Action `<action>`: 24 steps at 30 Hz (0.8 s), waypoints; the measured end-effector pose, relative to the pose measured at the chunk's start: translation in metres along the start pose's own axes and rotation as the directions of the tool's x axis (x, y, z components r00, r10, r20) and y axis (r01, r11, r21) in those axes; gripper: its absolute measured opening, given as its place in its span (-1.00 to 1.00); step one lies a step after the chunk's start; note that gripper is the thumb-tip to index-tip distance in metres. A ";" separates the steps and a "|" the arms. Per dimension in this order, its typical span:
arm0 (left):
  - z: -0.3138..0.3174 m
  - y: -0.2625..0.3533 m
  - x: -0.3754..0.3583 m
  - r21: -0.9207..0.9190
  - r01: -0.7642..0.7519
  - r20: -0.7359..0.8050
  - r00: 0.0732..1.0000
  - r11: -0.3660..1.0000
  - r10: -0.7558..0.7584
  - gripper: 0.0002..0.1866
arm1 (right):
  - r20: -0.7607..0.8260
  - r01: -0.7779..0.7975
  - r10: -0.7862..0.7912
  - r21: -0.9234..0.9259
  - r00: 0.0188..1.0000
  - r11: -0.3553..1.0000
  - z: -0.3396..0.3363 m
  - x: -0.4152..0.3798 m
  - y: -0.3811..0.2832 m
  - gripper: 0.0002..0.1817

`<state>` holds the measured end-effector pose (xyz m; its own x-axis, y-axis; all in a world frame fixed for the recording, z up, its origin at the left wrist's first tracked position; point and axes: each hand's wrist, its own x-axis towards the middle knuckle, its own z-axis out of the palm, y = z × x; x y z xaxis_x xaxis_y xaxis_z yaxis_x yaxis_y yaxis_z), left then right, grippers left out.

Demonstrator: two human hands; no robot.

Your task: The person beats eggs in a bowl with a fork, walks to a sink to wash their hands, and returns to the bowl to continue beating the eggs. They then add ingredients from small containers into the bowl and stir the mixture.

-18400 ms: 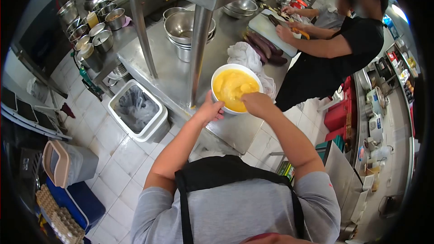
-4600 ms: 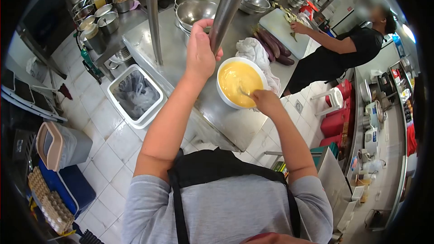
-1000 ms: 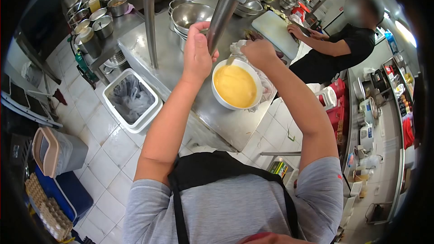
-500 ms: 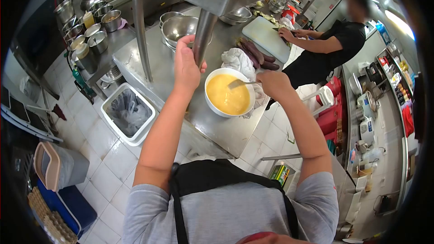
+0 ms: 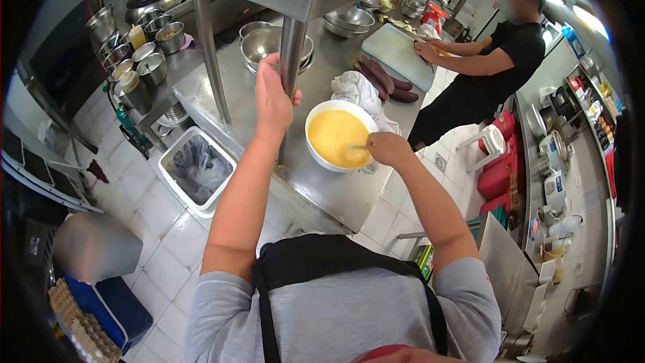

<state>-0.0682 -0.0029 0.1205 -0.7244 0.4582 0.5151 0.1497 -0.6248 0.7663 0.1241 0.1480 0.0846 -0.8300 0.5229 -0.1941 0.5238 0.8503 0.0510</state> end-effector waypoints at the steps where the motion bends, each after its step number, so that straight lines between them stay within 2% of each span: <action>1: 0.001 0.002 0.000 0.007 0.002 -0.010 1.000 1.000 -0.002 -0.31 | -0.092 -0.035 0.032 -0.026 0.995 0.999 0.015 0.005 -0.002 -0.77; 2: 0.001 0.002 -0.001 0.007 0.006 -0.011 1.000 1.000 -0.006 -0.31 | -0.186 -0.071 0.060 -0.050 0.981 0.996 0.033 0.013 -0.003 -0.78; 3: 0.001 0.003 0.001 0.009 0.004 -0.012 1.000 1.000 -0.004 -0.31 | -0.253 0.159 -0.171 -0.068 0.952 0.985 0.045 0.004 -0.020 -0.75; 6: -0.001 0.000 0.002 0.001 -0.010 0.002 1.000 1.000 0.010 -0.32 | 0.001 0.109 -0.110 -0.127 0.994 0.986 0.007 -0.005 -0.003 -0.86; 7: -0.001 -0.001 0.001 -0.006 -0.018 0.004 1.000 1.000 0.018 -0.32 | 0.025 0.017 -0.012 -0.219 1.000 0.976 -0.009 -0.005 0.001 -0.77; 10: 0.001 0.001 -0.001 -0.009 -0.006 -0.014 1.000 1.000 0.006 -0.33 | -0.213 -0.100 0.050 -0.232 0.976 0.968 0.020 0.014 0.000 -0.77; 11: 0.001 0.001 0.000 -0.011 -0.008 -0.002 1.000 1.000 0.008 -0.33 | -0.197 -0.058 0.011 -0.232 0.980 0.971 0.037 0.020 -0.005 -0.79; 14: -0.001 -0.001 0.000 -0.012 -0.015 0.006 1.000 1.000 0.015 -0.35 | -0.194 0.296 -0.295 -0.026 0.935 0.955 0.015 0.004 -0.015 -0.83; 15: -0.001 -0.001 0.000 -0.015 -0.012 0.002 1.000 1.000 0.012 -0.36 | -0.173 0.265 -0.260 0.006 0.950 0.964 0.013 0.011 -0.004 -0.81; 18: -0.002 -0.004 -0.001 -0.016 0.001 0.010 1.000 1.000 -0.001 -0.38 | -0.159 -0.060 0.041 -0.115 0.986 0.992 0.028 0.023 -0.006 -0.79; 19: -0.002 -0.004 0.000 -0.021 0.002 0.016 1.000 1.000 -0.001 -0.38 | -0.193 -0.011 -0.008 -0.098 0.981 0.995 0.038 0.017 -0.012 -0.79; 22: -0.002 -0.004 0.003 -0.027 -0.015 0.007 1.000 1.000 0.015 -0.37 | -0.222 0.272 -0.274 -0.040 0.936 0.961 0.032 0.021 -0.001 -0.77; 23: -0.002 -0.005 0.001 -0.026 -0.016 0.009 1.000 1.000 0.016 -0.37 | -0.023 0.060 -0.060 -0.024 0.998 0.998 0.019 0.026 0.000 -0.75; 24: -0.003 -0.005 -0.001 -0.023 0.004 0.011 1.000 1.000 -0.003 -0.37 | -0.057 0.031 -0.035 -0.069 0.998 0.997 0.027 0.025 -0.002 -0.75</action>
<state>-0.0700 -0.0026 0.1151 -0.7175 0.4672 0.5167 0.1315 -0.6375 0.7591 0.1080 0.1579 0.0530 -0.8573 0.4956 -0.1395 0.4836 0.8681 0.1125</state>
